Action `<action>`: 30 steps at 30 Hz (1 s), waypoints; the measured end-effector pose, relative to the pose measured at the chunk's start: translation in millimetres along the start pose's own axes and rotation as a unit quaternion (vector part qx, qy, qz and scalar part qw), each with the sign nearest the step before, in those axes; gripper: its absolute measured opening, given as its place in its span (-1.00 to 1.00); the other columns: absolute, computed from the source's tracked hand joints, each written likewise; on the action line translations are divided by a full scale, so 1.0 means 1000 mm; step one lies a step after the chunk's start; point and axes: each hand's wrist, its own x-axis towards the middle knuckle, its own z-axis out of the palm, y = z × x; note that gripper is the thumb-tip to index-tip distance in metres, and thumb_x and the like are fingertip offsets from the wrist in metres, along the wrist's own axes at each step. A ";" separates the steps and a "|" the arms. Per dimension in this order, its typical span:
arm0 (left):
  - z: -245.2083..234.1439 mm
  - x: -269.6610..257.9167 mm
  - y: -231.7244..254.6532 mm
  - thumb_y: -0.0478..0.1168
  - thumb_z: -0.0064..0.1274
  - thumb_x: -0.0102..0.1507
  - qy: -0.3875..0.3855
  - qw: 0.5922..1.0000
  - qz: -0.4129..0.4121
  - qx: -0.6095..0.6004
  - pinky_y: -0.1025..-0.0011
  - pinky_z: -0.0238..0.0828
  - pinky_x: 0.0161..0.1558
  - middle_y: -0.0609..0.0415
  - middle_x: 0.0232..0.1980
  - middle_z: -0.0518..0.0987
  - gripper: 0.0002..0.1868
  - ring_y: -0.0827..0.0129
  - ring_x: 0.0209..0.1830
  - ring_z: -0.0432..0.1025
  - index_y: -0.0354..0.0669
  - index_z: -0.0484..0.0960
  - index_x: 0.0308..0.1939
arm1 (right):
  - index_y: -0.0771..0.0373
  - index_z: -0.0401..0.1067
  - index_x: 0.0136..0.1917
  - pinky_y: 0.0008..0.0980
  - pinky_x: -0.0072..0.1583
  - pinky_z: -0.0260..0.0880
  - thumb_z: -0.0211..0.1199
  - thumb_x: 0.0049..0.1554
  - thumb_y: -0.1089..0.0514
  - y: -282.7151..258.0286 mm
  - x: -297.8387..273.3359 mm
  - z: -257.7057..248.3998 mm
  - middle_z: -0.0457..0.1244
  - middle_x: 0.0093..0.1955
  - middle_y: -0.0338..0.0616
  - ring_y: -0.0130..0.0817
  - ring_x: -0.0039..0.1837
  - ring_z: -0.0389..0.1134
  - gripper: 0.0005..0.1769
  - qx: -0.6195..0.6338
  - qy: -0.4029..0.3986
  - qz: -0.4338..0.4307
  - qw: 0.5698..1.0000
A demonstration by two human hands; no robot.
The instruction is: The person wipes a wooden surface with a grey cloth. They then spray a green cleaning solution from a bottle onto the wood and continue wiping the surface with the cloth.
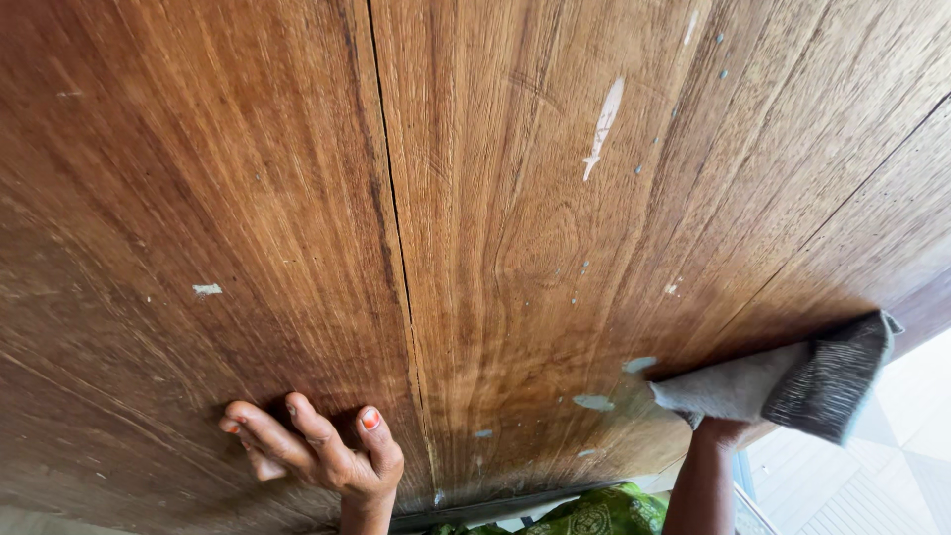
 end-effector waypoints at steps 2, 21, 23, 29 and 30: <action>0.000 0.002 0.000 0.11 -0.29 0.52 0.003 1.000 0.003 -0.002 -0.10 -0.29 0.62 -0.33 0.69 -0.13 -0.32 -0.18 0.74 -0.25 -0.17 0.11 0.63 | 0.04 0.27 0.54 0.24 0.60 -0.36 0.10 0.26 0.01 -0.009 -0.007 0.004 -0.07 0.62 0.08 0.04 0.66 -0.20 -0.42 -0.007 -0.007 -0.019 1.000; -0.001 0.004 0.000 0.11 -0.23 0.49 0.026 1.000 0.004 -0.003 -0.09 -0.24 0.57 -0.40 0.65 -0.03 -0.31 -0.17 0.72 -0.17 -0.27 0.21 0.56 | -0.26 0.47 0.44 -0.03 0.49 -0.16 0.41 0.13 -0.14 -0.174 -0.120 -0.031 0.15 0.45 -0.23 -0.21 0.42 0.06 -0.40 0.154 -0.269 -0.420 0.853; -0.003 0.002 0.000 0.11 -0.24 0.50 0.011 1.000 -0.003 -0.005 -0.09 -0.28 0.58 -0.39 0.67 -0.07 -0.31 -0.16 0.73 -0.21 -0.25 0.18 0.58 | -0.14 0.45 0.37 0.17 0.56 -0.26 0.44 0.04 -0.18 -0.158 -0.096 -0.027 0.09 0.50 0.05 0.04 0.54 -0.03 -0.37 0.157 -0.188 -0.364 0.899; -0.006 0.003 -0.003 0.09 -0.28 0.52 -0.009 1.000 0.005 -0.006 -0.11 -0.29 0.60 -0.37 0.69 -0.13 -0.32 -0.19 0.74 -0.26 -0.22 0.10 0.62 | 0.19 0.28 0.51 0.34 0.68 -0.36 0.10 0.35 -0.11 -0.053 -0.014 -0.009 -0.12 0.70 0.20 0.26 0.74 -0.24 -0.43 0.041 -0.007 -0.128 0.991; -0.005 0.003 -0.002 0.09 -0.28 0.51 -0.006 1.000 0.005 -0.005 -0.11 -0.29 0.60 -0.38 0.69 -0.13 -0.32 -0.20 0.74 -0.25 -0.21 0.10 0.62 | 0.18 0.29 0.51 0.34 0.67 -0.36 0.11 0.33 -0.11 -0.037 -0.005 -0.008 -0.11 0.69 0.19 0.25 0.73 -0.23 -0.43 0.025 0.003 -0.083 0.996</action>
